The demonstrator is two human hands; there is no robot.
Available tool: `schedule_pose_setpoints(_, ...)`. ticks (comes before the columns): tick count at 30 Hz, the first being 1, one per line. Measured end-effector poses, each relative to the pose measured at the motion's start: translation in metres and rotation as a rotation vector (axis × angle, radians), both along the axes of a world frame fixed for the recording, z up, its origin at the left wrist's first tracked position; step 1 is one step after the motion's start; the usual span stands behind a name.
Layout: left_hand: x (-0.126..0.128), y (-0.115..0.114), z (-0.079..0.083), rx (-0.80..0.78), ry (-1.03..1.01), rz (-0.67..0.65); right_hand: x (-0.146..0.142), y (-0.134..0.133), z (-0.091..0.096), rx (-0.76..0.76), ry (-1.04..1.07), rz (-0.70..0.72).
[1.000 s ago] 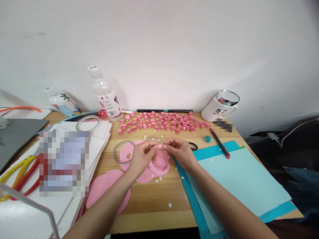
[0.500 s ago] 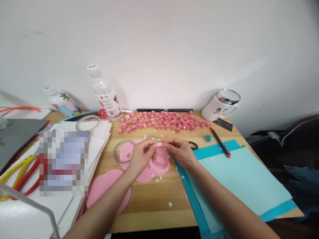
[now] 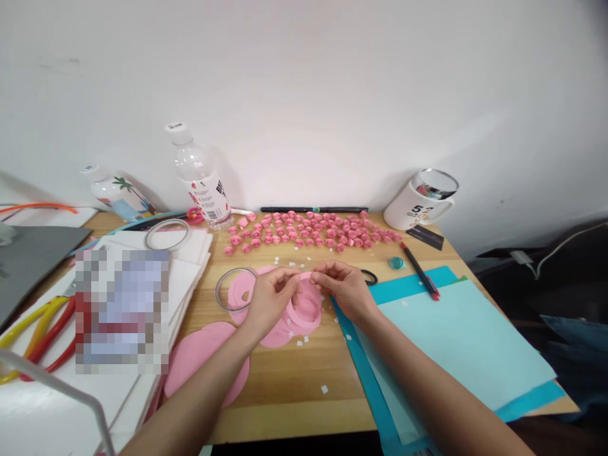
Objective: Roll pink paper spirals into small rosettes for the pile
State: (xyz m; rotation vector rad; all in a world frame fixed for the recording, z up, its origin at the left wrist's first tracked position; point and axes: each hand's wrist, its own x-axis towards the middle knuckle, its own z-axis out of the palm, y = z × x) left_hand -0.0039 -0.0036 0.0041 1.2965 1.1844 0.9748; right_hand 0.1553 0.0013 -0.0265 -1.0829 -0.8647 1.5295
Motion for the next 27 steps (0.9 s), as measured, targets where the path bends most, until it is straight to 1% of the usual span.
schedule_pose_setpoints(8,0.0003,-0.0003,0.0013,0.01,0.015,0.01,-0.0008,0.0005,-0.0013,-0.009,0.02,-0.06)
schedule_pose_setpoints(17,-0.0004,0.0002,0.0021,0.013,0.044,0.029,-0.0001,0.0017,-0.005,-0.005,0.013,-0.023)
schedule_pose_setpoints(22,0.0003,-0.0004,0.0023,0.005,0.005,0.033,0.0009,0.0009,-0.0039,-0.015,0.04,-0.036)
schedule_pose_setpoints(27,0.0011,-0.0011,0.003,-0.013,-0.024,0.022,-0.0002,-0.0006,-0.0003,0.013,0.009,-0.026)
